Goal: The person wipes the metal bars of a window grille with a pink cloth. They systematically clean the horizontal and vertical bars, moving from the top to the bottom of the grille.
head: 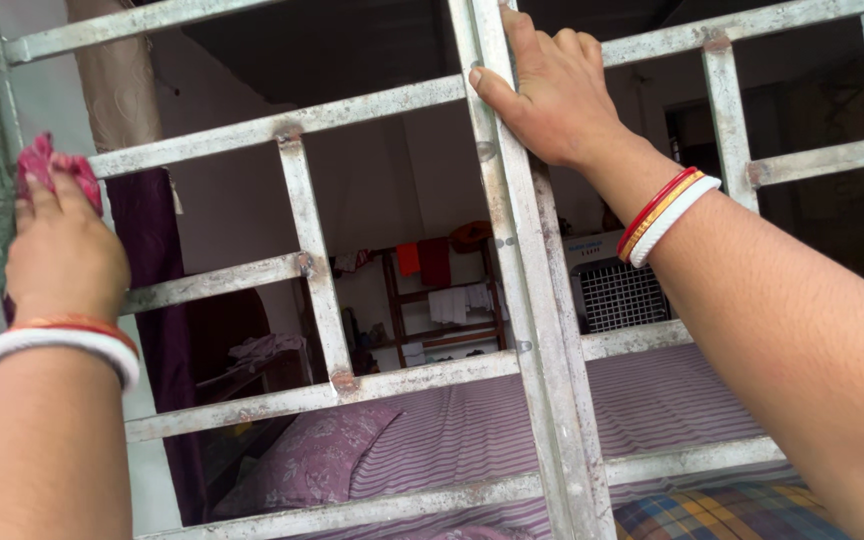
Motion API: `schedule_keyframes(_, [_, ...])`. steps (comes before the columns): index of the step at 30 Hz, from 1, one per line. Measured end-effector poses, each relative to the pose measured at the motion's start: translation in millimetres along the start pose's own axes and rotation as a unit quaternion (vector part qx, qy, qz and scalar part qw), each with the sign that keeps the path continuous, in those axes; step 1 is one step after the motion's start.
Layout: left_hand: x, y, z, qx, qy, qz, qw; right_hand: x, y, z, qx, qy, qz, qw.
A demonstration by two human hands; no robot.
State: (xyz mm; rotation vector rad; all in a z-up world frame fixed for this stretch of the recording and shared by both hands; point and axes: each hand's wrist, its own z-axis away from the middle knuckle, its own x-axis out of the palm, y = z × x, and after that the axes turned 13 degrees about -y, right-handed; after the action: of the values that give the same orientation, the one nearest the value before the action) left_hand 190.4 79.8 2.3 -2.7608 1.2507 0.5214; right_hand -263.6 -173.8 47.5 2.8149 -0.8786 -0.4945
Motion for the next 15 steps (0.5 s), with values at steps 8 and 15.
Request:
schedule_keyframes(8, [-64, 20, 14, -0.128, -0.217, -0.071, 0.965, -8, -4, 2, 0.004, -0.01, -0.009, 1.0])
schedule_keyframes(15, [-53, 13, 43, 0.04, 0.022, -0.057, 0.997, -11, -6, 3, 0.004, -0.009, -0.019, 1.0])
